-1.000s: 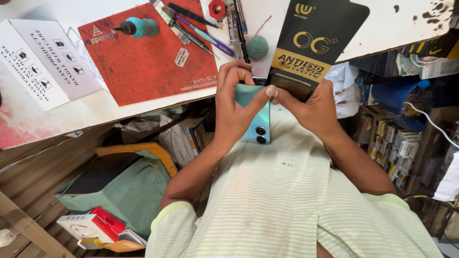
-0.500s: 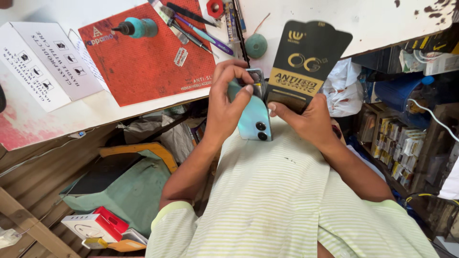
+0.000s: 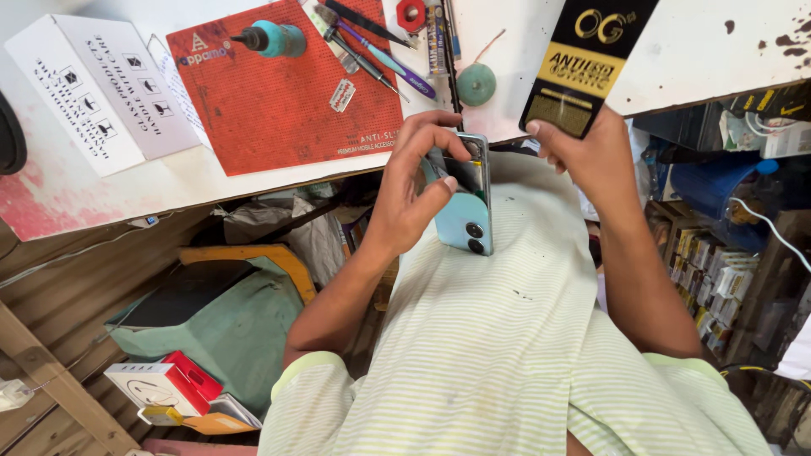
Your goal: The person holds a smartphone and presses a black back film against its rear panel, then uses a turquoise heat gun to shrink the film while smoothing its edges with a finger. They peel the film's backing, align it over the phone's camera, then open the phone's back cover and reach toward a shelf.
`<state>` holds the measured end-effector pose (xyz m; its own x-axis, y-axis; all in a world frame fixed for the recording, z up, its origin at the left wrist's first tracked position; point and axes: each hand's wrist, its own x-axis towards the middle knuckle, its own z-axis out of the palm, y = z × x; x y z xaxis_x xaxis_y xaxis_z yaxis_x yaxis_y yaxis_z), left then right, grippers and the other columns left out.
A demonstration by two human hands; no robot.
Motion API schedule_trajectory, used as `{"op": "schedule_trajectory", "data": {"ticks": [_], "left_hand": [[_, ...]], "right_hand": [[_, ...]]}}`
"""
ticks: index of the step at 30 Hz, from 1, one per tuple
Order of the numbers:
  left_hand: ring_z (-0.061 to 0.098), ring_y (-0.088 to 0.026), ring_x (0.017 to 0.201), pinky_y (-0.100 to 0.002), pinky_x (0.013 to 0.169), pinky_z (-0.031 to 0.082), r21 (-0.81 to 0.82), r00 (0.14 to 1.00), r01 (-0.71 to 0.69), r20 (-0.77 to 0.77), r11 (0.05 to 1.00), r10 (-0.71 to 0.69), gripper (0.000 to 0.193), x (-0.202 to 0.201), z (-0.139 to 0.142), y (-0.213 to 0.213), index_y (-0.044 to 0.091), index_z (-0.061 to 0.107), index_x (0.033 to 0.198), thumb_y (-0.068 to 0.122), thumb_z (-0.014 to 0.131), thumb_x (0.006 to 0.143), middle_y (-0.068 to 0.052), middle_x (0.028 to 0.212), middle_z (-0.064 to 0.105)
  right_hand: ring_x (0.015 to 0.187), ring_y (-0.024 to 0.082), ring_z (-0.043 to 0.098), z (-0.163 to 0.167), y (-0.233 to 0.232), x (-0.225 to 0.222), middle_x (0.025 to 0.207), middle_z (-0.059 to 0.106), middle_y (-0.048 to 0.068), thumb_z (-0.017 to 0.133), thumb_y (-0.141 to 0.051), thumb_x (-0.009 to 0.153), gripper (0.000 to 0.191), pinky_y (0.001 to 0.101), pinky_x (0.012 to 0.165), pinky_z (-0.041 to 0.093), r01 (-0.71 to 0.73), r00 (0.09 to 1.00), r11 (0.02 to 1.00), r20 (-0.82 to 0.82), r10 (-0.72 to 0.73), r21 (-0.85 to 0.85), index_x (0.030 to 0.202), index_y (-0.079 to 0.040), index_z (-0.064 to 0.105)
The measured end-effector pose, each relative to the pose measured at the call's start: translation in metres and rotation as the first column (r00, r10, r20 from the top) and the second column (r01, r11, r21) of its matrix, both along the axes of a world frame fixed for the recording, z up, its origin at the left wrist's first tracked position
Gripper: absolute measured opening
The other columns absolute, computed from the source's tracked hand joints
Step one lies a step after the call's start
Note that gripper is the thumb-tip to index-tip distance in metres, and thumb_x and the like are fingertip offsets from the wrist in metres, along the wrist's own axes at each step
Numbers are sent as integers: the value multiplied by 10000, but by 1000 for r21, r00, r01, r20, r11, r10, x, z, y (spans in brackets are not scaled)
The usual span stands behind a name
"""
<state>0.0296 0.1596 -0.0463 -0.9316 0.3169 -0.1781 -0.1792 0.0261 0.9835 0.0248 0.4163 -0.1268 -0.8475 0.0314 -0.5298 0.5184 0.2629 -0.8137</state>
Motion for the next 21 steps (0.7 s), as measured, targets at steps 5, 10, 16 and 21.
{"op": "schedule_trajectory", "data": {"ticks": [5, 10, 16, 21], "left_hand": [[431, -289, 1430, -417, 1264, 300, -42, 999, -11, -43, 999, 9, 251, 1, 3, 0, 11, 597, 1063, 106, 602, 831, -178, 1355, 506], [450, -285, 1396, -416, 1262, 304, -53, 998, -41, -56, 998, 38, 244, 4, 6, 0, 27, 598, 1051, 142, 609, 836, -190, 1414, 500], [436, -293, 1433, -402, 1239, 308, 25, 997, 3, -72, 1000, -1, 250, 1, 4, 5, 36, 586, 1062, 177, 618, 859, -200, 1527, 458], [330, -313, 1552, -417, 1277, 279, 23, 993, 5, -114, 1000, -2, 205, -1, -1, 15, 31, 595, 1019, 155, 632, 860, -207, 1494, 465]], "right_hand": [[944, 225, 684, -6, -1, -13, 1225, 664, 175, 884, -225, 958, 707, 357, 772, 567, -6, 969, 944, -232, 87, 329, 1430, 62, 443], [1411, 304, 427, 19, -12, 25, 1550, 343, 203, 835, -288, 1025, 864, 433, 1182, 415, -11, 866, 855, -423, 267, 518, 1606, 19, 274], [1505, 214, 353, 2, -36, 45, 1638, 337, 111, 545, -613, 1035, 918, 357, 1237, 287, -271, 962, 671, -216, 167, -690, 1666, -34, 212], [1468, 183, 371, -28, -42, 59, 1598, 344, 79, 478, -604, 1040, 858, 362, 1229, 313, -23, 994, 538, 36, 99, -842, 1626, -39, 204]]}}
